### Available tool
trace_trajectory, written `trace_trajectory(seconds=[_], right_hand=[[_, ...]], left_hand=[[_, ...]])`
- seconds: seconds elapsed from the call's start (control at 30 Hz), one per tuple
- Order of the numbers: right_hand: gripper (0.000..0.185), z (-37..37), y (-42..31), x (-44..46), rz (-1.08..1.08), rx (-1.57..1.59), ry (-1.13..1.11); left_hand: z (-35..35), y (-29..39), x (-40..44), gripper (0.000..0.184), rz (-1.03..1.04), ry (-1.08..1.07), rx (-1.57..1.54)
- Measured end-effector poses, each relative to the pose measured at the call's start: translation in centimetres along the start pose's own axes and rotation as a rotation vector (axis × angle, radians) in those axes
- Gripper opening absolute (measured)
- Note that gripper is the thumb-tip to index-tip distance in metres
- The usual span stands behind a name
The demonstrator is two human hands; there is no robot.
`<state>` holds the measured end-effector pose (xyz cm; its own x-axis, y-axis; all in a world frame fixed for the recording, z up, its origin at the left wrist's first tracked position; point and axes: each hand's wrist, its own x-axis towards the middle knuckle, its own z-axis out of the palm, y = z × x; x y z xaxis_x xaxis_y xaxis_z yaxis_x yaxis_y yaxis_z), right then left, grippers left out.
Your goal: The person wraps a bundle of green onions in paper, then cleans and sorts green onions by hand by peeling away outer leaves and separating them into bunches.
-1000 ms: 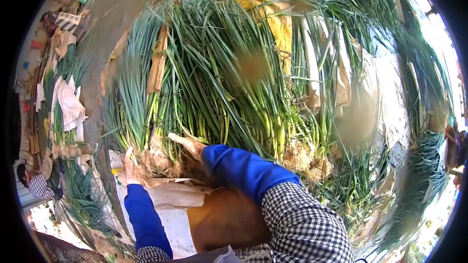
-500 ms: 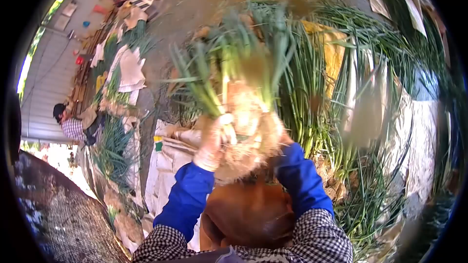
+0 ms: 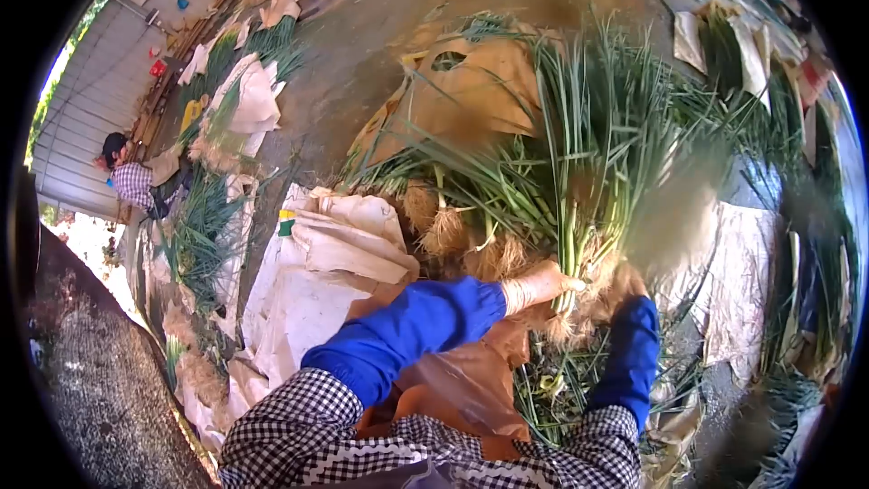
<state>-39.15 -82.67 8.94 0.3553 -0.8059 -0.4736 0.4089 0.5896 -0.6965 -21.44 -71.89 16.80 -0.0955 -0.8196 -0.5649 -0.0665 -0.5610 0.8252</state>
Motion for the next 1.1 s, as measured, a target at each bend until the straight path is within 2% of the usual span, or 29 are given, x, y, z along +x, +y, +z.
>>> trace_trajectory(seconds=[0.03,0.07,0.13,0.17,0.2,0.27,0.3,0.33,0.37,0.4,0.43,0.47,0.53,0.57,0.63,0.67,0.7,0.73,0.77,0.8,0.83,0.87,0.9,0.93,0.97,1.0,1.03,1.07,1.1], right_hand=[[0.034,-1.8,-0.5,-0.4,-0.006,-0.02,0.045],[0.034,-3.3,-1.1,-0.7,-0.013,-0.037,0.081],[0.034,-6.7,-1.7,-0.7,-0.004,-0.094,0.153],[0.034,-8.3,-1.9,-0.5,0.005,-0.125,0.184],[0.034,-9.7,-2.2,0.1,0.012,-0.186,0.197],[0.034,-12.1,-2.9,1.5,-0.044,-0.419,0.171],[0.03,-8.6,-4.8,-0.2,-0.282,-0.815,0.077],[0.026,-4.4,-7.0,-2.3,-0.597,-1.403,0.14],[0.023,-0.1,-9.1,-4.4,-0.911,-1.776,0.324],[0.021,3.7,-9.5,-4.0,-1.132,-1.486,0.243],[0.019,9.0,-10.5,-5.2,-0.744,-1.658,0.195],[0.021,11.2,-9.2,-2.6,-0.879,-1.616,0.033],[0.031,17.2,-6.4,3.1,-1.085,-1.715,-0.137],[0.032,19.0,-5.0,6.7,-1.025,-1.9,-0.082],[0.035,22.4,-2.2,13.7,-0.896,-2.282,-0.005],[0.029,23.3,-2.0,15.6,-0.892,-2.386,0.01],[0.021,24.2,-2.7,16.6,-0.926,-2.365,0.061],[0.015,24.7,-3.6,17.4,-0.959,-2.35,0.108],[0.016,24.0,-4.3,18.8,-1.464,-1.931,0.02],[0.016,26.0,-5.8,17.1,-1.643,-1.586,-0.008],[0.017,28.4,-7.0,16.6,-1.573,-1.774,0.062],[0.018,31.8,-9.1,13.3,-1.469,-1.86,-0.016],[0.019,34.1,-10.8,11.3,-1.593,-1.713,-0.099],[0.02,36.5,-12.4,10.3,-1.606,-1.929,-0.003],[0.023,38.5,-14.1,8.4,-1.735,-2.077,0.105],[0.024,39.9,-16.4,8.4,-1.691,-2.119,0.187],[0.026,41.6,-18.3,5.6,-1.712,-2.018,0.288],[0.027,41.8,-20.7,6.2,-1.854,-1.851,0.189],[0.026,43.1,-21.9,3.3,-1.774,-1.803,0.225]], left_hand=[[1.2,-3.0,2.7,0.035,0.239,0.091,0.126],[1.0,-0.2,0.9,0.055,0.177,0.054,0.182],[1.3,1.8,-1.0,0.078,0.011,0.207,0.452],[0.7,0.0,1.0,0.095,0.032,0.084,0.526],[-0.2,0.1,0.6,0.087,0.167,0.104,0.75],[-2.8,3.2,-2.1,0.066,0.073,-0.084,0.64],[-4.4,3.3,-2.5,0.052,0.21,-0.005,0.468],[-6.4,3.1,-2.7,0.04,0.343,0.075,0.294],[-9.2,2.3,-2.1,0.033,0.431,0.335,0.511],[-12.0,1.8,-1.5,0.027,0.518,0.598,0.725],[-14.5,2.3,-1.8,0.022,0.522,0.788,0.773],[-16.5,2.6,-2.3,0.018,0.517,0.979,0.815],[-20.5,1.4,-0.6,0.018,0.821,1.084,0.931],[-21.9,1.1,-0.2,0.025,0.793,1.029,0.963],[-22.3,2.8,-1.0,0.03,0.813,1.082,0.99],[-22.5,3.2,-1.5,0.034,0.826,1.115,1.012],[-23.4,3.2,-1.7,0.061,0.669,1.04,1.054],[-24.0,3.1,-1.7,0.061,0.661,1.056,1.047],[-24.3,2.9,-1.7,0.075,0.512,1.089,1.071],[-24.4,2.7,-1.7,0.09,0.364,1.115,1.085],[-24.5,3.0,-2.1,0.108,0.046,0.961,1.072],[-24.3,2.8,-1.9,0.104,-0.021,1.024,0.964],[-24.9,1.9,-0.8,0.094,0.039,1.129,0.908],[-25.9,1.2,0.2,0.084,0.097,1.229,0.853],[-27.1,1.5,0.2,0.07,0.1,1.251,0.859],[-28.8,2.3,0.0,0.056,0.105,1.273,0.867],[-29.9,4.3,-1.8,0.039,0.19,1.328,0.54],[-31.0,5.8,-4.0,0.036,0.291,1.519,0.533],[-32.7,7.1,-6.4,0.036,0.593,1.772,0.424]])
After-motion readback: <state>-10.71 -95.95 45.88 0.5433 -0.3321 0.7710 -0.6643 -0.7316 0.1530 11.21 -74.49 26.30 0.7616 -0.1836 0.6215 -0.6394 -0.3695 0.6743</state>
